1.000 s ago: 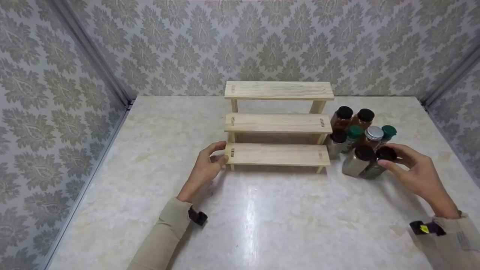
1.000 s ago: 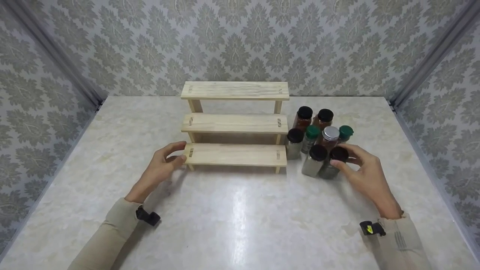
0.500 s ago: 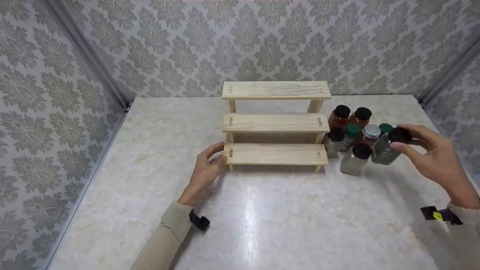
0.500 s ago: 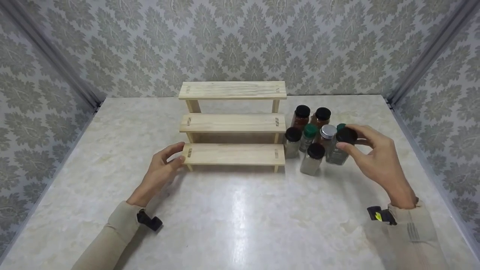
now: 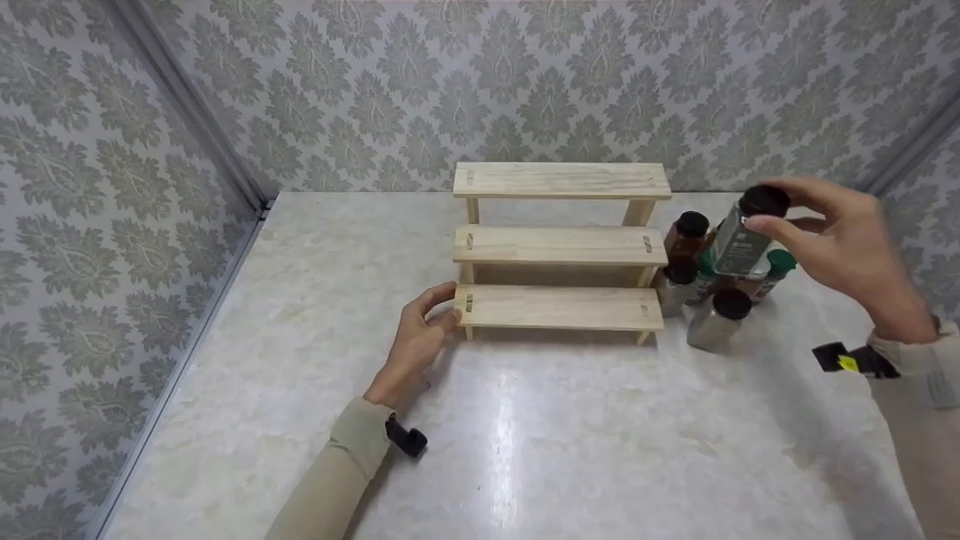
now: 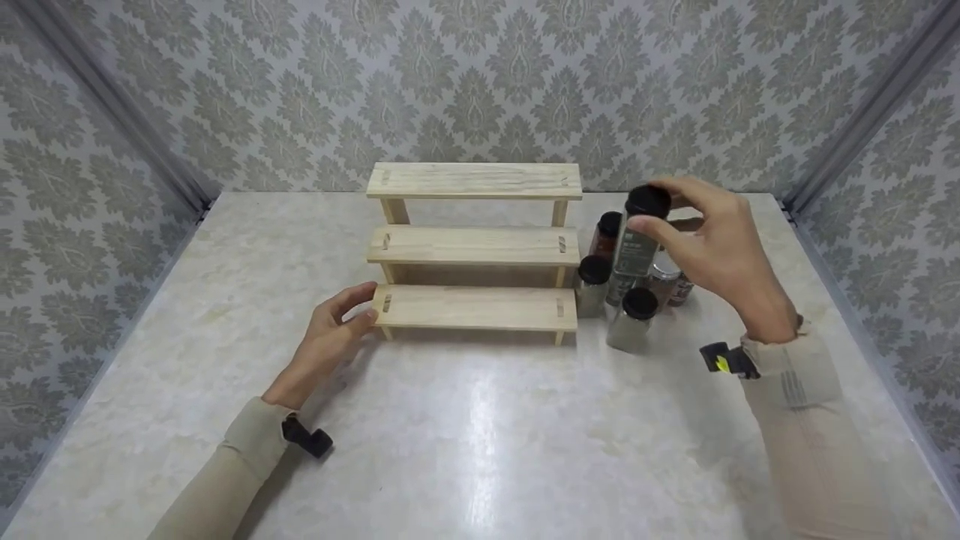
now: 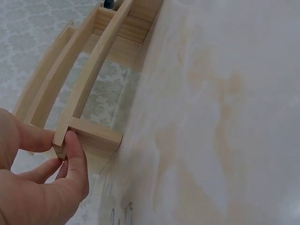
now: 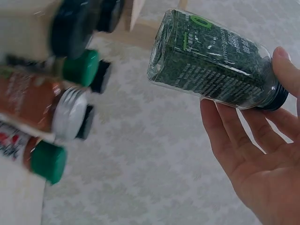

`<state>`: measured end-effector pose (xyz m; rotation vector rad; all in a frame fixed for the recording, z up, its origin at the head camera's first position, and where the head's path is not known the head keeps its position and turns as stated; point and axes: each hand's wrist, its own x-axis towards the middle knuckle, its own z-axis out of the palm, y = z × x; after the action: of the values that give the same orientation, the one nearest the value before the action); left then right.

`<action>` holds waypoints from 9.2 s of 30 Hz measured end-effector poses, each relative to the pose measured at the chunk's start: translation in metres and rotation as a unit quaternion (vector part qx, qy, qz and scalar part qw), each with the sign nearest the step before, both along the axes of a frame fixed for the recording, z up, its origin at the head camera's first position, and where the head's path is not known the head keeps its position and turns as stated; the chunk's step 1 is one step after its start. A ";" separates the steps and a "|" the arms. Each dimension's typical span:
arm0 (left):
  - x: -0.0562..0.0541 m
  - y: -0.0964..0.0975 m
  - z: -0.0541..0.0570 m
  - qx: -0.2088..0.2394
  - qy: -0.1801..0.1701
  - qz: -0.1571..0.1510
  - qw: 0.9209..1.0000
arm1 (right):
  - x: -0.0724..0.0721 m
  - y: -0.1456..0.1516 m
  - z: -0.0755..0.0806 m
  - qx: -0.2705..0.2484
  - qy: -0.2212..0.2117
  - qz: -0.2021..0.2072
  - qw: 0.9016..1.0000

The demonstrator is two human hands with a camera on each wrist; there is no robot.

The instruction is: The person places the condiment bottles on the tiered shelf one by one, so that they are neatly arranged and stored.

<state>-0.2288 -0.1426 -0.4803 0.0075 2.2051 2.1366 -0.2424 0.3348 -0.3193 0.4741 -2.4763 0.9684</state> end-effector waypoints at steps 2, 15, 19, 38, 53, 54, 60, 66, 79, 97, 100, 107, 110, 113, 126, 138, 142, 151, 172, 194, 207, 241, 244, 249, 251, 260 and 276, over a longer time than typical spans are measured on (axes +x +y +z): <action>-0.001 0.002 0.000 0.009 0.001 -0.006 1.000 | -0.008 -0.012 0.008 -0.009 -0.004 0.012 1.000; -0.005 0.006 -0.002 0.006 0.008 0.001 1.000 | -0.061 -0.107 0.039 -0.001 -0.015 0.071 0.997; -0.004 0.005 -0.003 0.001 0.000 0.011 1.000 | -0.078 -0.136 0.039 -0.004 -0.019 0.092 0.996; 0.002 -0.003 -0.005 0.007 0.003 0.003 1.000 | -0.125 -0.232 0.044 -0.036 -0.070 0.142 0.987; 0.002 0.000 -0.007 0.008 0.011 0.007 1.000 | -0.138 -0.267 0.039 -0.043 -0.071 0.158 0.984; 0.001 -0.001 -0.007 0.007 0.011 0.007 1.000 | -0.139 -0.267 0.038 -0.046 -0.069 0.159 0.984; 0.002 -0.004 -0.007 0.009 0.012 -0.006 1.000 | -0.136 -0.266 0.037 -0.052 -0.072 0.154 0.984; 0.004 -0.006 -0.008 0.021 0.005 -0.006 1.000 | -0.127 -0.259 0.042 -0.050 -0.073 0.152 0.984; -0.001 -0.003 -0.006 0.021 -0.006 0.005 1.000 | -0.087 -0.182 0.052 0.000 -0.065 0.132 0.989; 0.000 -0.006 -0.009 0.007 0.023 -0.019 1.000 | -0.011 -0.069 0.000 0.019 -0.039 0.107 0.993; 0.000 -0.006 -0.008 -0.001 0.023 -0.015 1.000 | 0.000 -0.054 -0.011 0.010 -0.029 0.099 0.995; -0.002 -0.005 -0.007 0.002 0.015 -0.004 1.000 | 0.016 -0.026 -0.043 0.003 -0.025 0.080 0.996; -0.002 -0.004 -0.007 0.005 0.012 -0.001 1.000 | 0.021 -0.015 -0.057 -0.004 -0.026 0.069 0.997; -0.001 -0.003 -0.007 0.006 0.012 -0.003 1.000 | 0.025 -0.006 -0.069 -0.010 -0.025 0.058 0.998; -0.002 -0.002 -0.008 0.008 0.015 -0.002 1.000 | 0.035 0.020 -0.114 -0.040 -0.057 0.029 0.997; -0.002 -0.004 -0.009 0.014 0.006 -0.004 1.000 | 0.037 0.027 -0.135 -0.097 -0.078 0.033 0.992; -0.002 -0.004 -0.009 0.012 0.008 -0.005 1.000 | 0.036 0.027 -0.138 -0.105 -0.076 0.038 0.991; 0.001 -0.003 -0.010 0.042 0.001 -0.010 0.999 | 0.034 0.027 -0.140 -0.104 -0.074 0.039 0.991; 0.000 -0.004 -0.009 0.026 0.010 -0.004 1.000 | 0.035 0.014 -0.112 -0.069 -0.044 0.058 0.995; 0.000 -0.002 -0.011 0.038 0.000 -0.003 0.999 | 0.008 -0.050 -0.023 -0.101 0.000 0.115 0.988; -0.001 -0.003 -0.010 0.023 0.001 -0.001 1.000 | -0.037 -0.109 0.016 -0.118 -0.011 0.139 0.983; 0.000 -0.006 -0.011 0.032 0.010 0.004 0.999 | -0.122 -0.212 0.023 -0.094 -0.058 0.153 0.982; -0.001 -0.005 -0.011 0.027 0.014 0.002 1.000 | -0.128 -0.211 0.023 -0.090 -0.063 0.140 0.984; -0.002 -0.002 -0.010 0.015 0.021 -0.002 1.000 | -0.130 -0.209 0.023 -0.097 -0.064 0.134 0.984; -0.002 -0.002 -0.009 0.014 0.023 -0.003 1.000 | -0.128 -0.209 0.024 -0.100 -0.063 0.137 0.983; -0.002 -0.002 -0.011 0.030 0.016 0.000 0.999 | -0.124 -0.207 0.025 -0.116 -0.097 0.139 0.979; -0.005 -0.004 -0.014 0.030 0.011 0.001 0.999 | -0.083 -0.142 0.019 -0.083 -0.059 0.133 0.986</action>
<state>-0.2336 -0.1462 -0.4942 0.0319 2.1542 2.2133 -0.3257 0.1925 -0.2999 0.7242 -2.4477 1.3322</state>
